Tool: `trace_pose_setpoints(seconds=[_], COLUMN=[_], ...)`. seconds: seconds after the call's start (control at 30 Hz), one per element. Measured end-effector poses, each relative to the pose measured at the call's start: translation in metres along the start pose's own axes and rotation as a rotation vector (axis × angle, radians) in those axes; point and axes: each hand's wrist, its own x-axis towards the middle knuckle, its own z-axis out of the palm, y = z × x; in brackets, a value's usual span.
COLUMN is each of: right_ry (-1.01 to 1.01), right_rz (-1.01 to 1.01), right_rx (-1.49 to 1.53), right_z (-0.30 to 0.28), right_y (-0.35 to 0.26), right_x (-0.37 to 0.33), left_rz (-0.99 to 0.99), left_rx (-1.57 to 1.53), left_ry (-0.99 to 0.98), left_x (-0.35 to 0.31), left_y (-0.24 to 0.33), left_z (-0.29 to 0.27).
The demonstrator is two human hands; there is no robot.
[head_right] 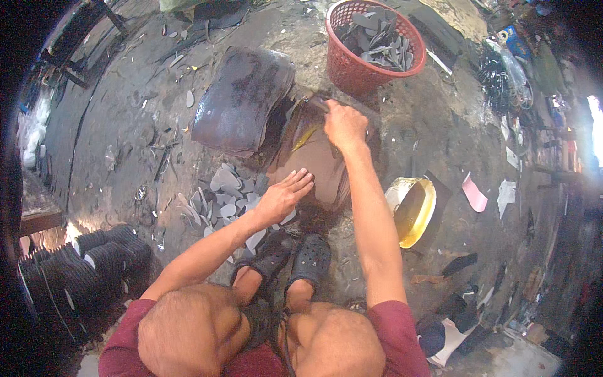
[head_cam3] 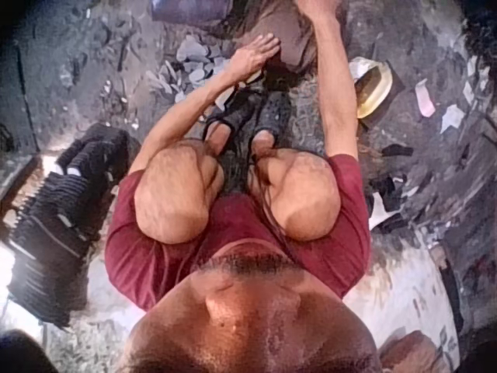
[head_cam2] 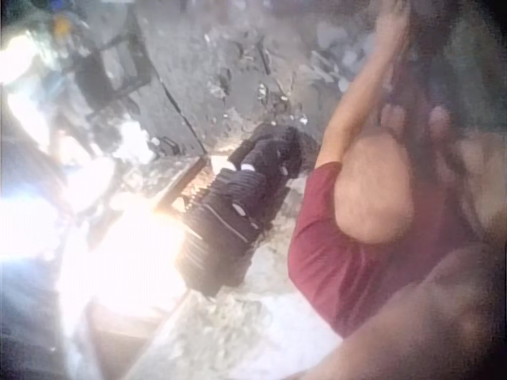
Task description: The person repeatedly dips a rectangular applicator into a yellow container and spreads a dark liquid onto flat brown material pieces. The person holds the material with one hand while applying the liquid with the other, working on a stack of pieces on the floor.
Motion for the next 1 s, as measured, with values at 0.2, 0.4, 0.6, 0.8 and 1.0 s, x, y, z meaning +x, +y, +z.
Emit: trace_pose_setpoints(seconds=[0.2, 0.4, 0.6, 0.8, 1.0], right_ry=[-0.179, -0.420, 0.013, -0.107, -0.106], right_rz=[-0.148, -0.629, -0.319, -0.421, -0.568], right_rx=[-0.022, -0.080, 0.004, -0.061, -0.084], right_z=[0.022, 0.029, 0.011, 0.041, 0.045], right_y=[-0.029, -0.089, -0.040, -0.049, -0.057], right_x=[-0.026, -0.060, -0.042, -0.077, -0.113], left_rz=[-0.007, -0.145, -0.034, -0.048, 0.093], left_rx=[0.010, -0.023, 0.016, -0.040, -0.161], left_ry=[-0.016, -0.042, 0.058, 0.144, 0.227], left_x=[-0.005, -0.018, -0.016, -0.022, -0.035], left_y=[-0.001, 0.030, 0.023, 0.034, 0.064], left_z=[0.000, 0.017, 0.020, 0.018, 0.026])
